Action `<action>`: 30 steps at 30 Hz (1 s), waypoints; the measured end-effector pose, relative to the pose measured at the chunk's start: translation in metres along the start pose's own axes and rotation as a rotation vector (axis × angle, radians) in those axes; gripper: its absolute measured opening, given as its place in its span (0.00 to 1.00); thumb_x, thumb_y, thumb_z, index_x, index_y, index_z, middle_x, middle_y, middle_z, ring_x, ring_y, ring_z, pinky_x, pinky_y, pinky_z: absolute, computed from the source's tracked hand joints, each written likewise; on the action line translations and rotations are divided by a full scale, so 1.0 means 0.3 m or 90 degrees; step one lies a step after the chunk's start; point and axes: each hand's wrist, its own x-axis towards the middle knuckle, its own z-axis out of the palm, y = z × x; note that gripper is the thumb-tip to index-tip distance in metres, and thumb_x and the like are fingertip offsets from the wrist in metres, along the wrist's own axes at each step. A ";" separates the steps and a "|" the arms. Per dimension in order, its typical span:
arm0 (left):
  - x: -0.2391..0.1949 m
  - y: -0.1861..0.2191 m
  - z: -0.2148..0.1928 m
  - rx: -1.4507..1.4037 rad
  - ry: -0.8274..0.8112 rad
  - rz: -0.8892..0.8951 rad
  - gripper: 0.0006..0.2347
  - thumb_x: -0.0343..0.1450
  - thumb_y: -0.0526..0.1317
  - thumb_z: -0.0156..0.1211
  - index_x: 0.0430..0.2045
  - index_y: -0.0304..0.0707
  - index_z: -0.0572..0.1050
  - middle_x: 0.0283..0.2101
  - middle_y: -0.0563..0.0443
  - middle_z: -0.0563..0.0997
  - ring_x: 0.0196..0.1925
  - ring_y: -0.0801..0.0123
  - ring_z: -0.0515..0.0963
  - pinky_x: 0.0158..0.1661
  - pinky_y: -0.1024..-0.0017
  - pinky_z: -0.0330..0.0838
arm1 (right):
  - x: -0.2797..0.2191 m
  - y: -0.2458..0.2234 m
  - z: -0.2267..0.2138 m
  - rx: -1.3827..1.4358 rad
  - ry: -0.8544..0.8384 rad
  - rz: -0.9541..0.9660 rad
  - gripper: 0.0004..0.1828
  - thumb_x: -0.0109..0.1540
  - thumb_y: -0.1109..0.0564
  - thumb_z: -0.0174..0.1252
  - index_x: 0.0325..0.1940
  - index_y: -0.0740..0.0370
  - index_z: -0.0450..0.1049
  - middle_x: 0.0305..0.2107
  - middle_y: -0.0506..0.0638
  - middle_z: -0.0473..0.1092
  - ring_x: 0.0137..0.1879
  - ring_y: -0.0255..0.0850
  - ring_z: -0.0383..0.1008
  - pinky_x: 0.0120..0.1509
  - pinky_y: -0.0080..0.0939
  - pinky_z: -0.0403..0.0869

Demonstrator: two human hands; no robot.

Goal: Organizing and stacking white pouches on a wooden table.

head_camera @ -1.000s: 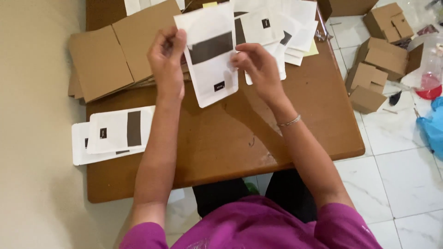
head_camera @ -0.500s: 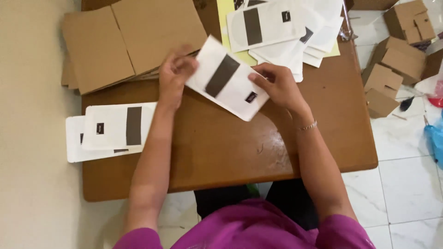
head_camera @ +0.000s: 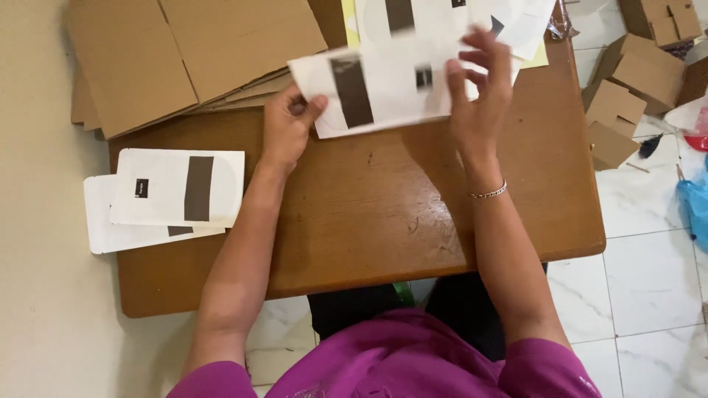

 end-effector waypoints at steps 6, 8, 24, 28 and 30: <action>-0.029 0.016 0.044 -0.157 0.083 0.032 0.22 0.68 0.51 0.69 0.47 0.32 0.76 0.46 0.48 0.83 0.47 0.69 0.80 0.49 0.73 0.79 | 0.004 0.021 0.030 0.240 -0.183 0.367 0.49 0.62 0.23 0.32 0.72 0.61 0.58 0.60 0.59 0.72 0.55 0.52 0.82 0.62 0.48 0.84; -0.040 0.030 0.073 -0.196 0.095 0.001 0.22 0.67 0.51 0.70 0.47 0.34 0.76 0.48 0.47 0.83 0.49 0.68 0.80 0.46 0.68 0.81 | -0.023 0.031 0.060 0.343 -0.215 0.366 0.46 0.57 0.19 0.34 0.59 0.58 0.61 0.50 0.55 0.72 0.52 0.49 0.81 0.61 0.49 0.82; -0.061 0.078 0.114 -0.093 -0.082 -0.153 0.11 0.66 0.40 0.71 0.31 0.39 0.72 0.33 0.52 0.80 0.38 0.75 0.80 0.39 0.74 0.87 | -0.075 0.053 0.089 0.163 -0.247 0.207 0.16 0.69 0.50 0.59 0.54 0.63 0.72 0.46 0.48 0.73 0.53 0.38 0.75 0.54 0.36 0.77; -0.067 0.064 0.120 0.036 -0.138 -0.088 0.20 0.66 0.44 0.72 0.50 0.39 0.75 0.45 0.50 0.85 0.43 0.70 0.84 0.44 0.75 0.79 | -0.078 0.018 0.098 0.173 -0.204 0.196 0.13 0.70 0.49 0.58 0.51 0.60 0.71 0.38 0.42 0.68 0.45 0.31 0.67 0.48 0.30 0.73; -0.073 0.045 0.123 0.019 -0.133 -0.060 0.18 0.69 0.41 0.70 0.51 0.42 0.75 0.47 0.52 0.84 0.45 0.73 0.82 0.46 0.76 0.78 | -0.077 0.017 0.099 0.093 -0.183 0.139 0.12 0.74 0.50 0.50 0.45 0.60 0.72 0.32 0.39 0.63 0.38 0.30 0.57 0.42 0.31 0.60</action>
